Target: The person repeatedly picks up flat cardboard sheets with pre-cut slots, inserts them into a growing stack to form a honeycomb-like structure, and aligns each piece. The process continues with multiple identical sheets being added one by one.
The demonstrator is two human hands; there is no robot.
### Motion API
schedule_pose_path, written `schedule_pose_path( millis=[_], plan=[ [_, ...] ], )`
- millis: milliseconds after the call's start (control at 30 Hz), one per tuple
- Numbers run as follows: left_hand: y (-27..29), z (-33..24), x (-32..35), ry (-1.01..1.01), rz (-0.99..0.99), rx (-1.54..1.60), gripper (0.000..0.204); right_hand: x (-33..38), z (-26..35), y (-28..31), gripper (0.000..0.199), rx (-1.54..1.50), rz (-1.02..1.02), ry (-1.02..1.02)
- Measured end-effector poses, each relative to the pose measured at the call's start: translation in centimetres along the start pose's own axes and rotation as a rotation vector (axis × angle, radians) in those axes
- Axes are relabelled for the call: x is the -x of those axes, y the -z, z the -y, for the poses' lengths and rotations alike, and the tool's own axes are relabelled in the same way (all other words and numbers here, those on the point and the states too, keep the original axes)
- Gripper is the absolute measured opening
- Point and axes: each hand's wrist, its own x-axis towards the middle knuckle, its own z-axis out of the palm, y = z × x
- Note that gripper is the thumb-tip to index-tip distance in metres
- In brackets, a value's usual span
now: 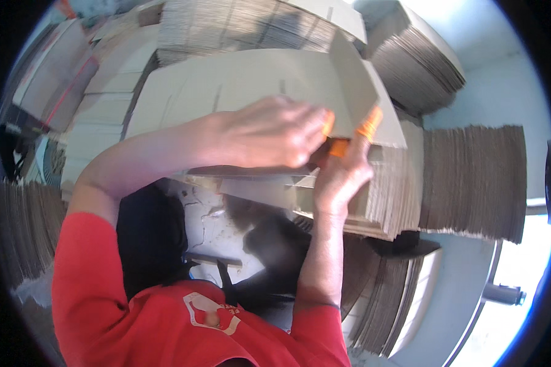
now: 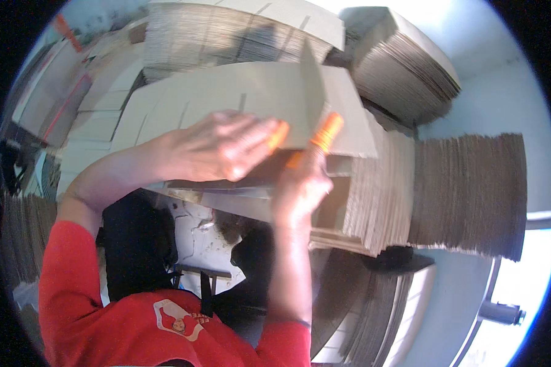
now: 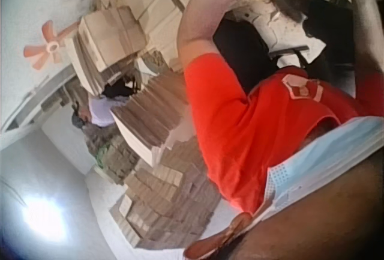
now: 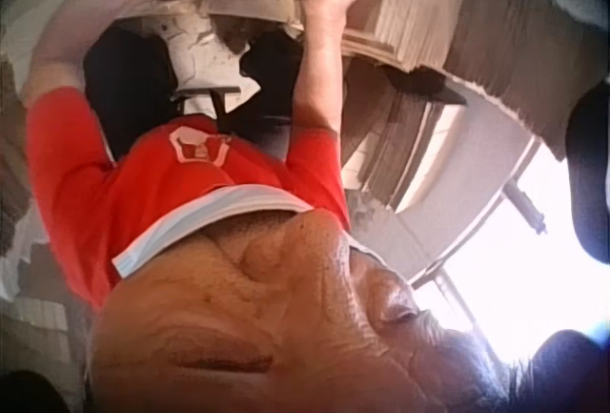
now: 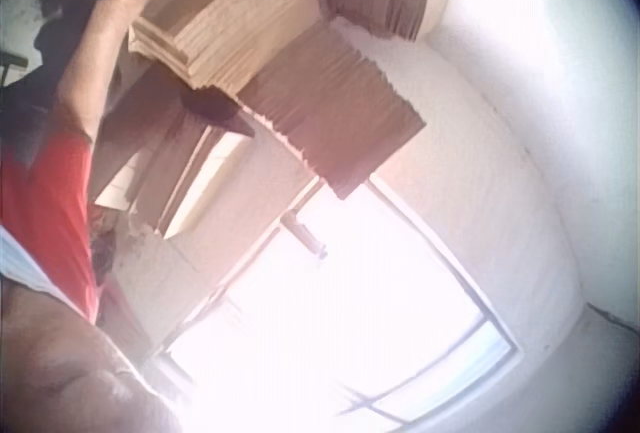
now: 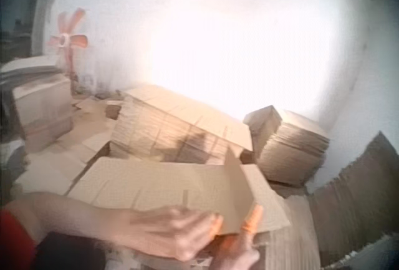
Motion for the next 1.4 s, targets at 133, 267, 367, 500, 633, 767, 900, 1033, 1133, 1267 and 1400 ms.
schedule_pose_path(
  millis=[133, 267, 367, 500, 633, 767, 900, 1033, 1133, 1267, 1400],
  plan=[
    [3.0, 3.2, -0.1, 0.323, 0.127, 0.188, 0.006, -4.2, 4.7, 0.7, 0.059, 0.284, 0.248, 0.103],
    [2.9, 8.1, -0.4, 0.514, 0.421, 0.204, 0.016, -9.3, 3.9, -2.6, 0.019, 0.285, 0.247, 0.304],
    [3.9, 8.9, 0.0, 0.655, 0.558, 0.222, 0.036, -12.4, 3.4, -5.9, 0.018, 0.261, 0.586, 0.095],
    [4.7, 8.1, 2.3, 0.690, 0.587, 0.274, 0.045, -12.7, 0.8, -9.2, 0.021, 0.056, 0.878, -0.395],
    [6.1, 5.9, 6.3, 0.679, 0.686, 0.196, 0.042, -10.5, -1.0, -10.2, 0.029, -0.025, 0.788, -0.264],
    [4.1, 4.9, 11.0, 0.717, 0.538, 0.272, 0.037, -7.6, 0.5, -8.8, 0.020, 0.454, 0.640, 0.132],
    [3.7, 4.9, 12.8, 0.657, 0.357, 0.239, 0.033, -5.0, 2.4, -2.0, 0.031, 0.561, 0.239, 0.210],
    [3.9, 6.0, 13.3, 0.675, 0.342, 0.155, 0.040, 0.5, 3.0, 5.1, 0.035, 0.842, 0.566, 0.061],
    [2.2, 7.3, 13.0, 0.713, 0.371, 0.035, 0.043, 6.9, -2.1, 6.4, 0.045, 0.592, 0.661, 0.208],
    [0.5, 9.3, 13.5, 0.817, 0.438, 0.094, 0.012, 8.2, -0.6, 6.2, 0.064, 0.355, 0.672, 0.182],
    [-1.4, 10.2, 15.1, 0.800, 0.392, 0.182, 0.009, 8.6, 0.4, 7.2, 0.065, 0.491, 0.587, 0.217]
  ],
)
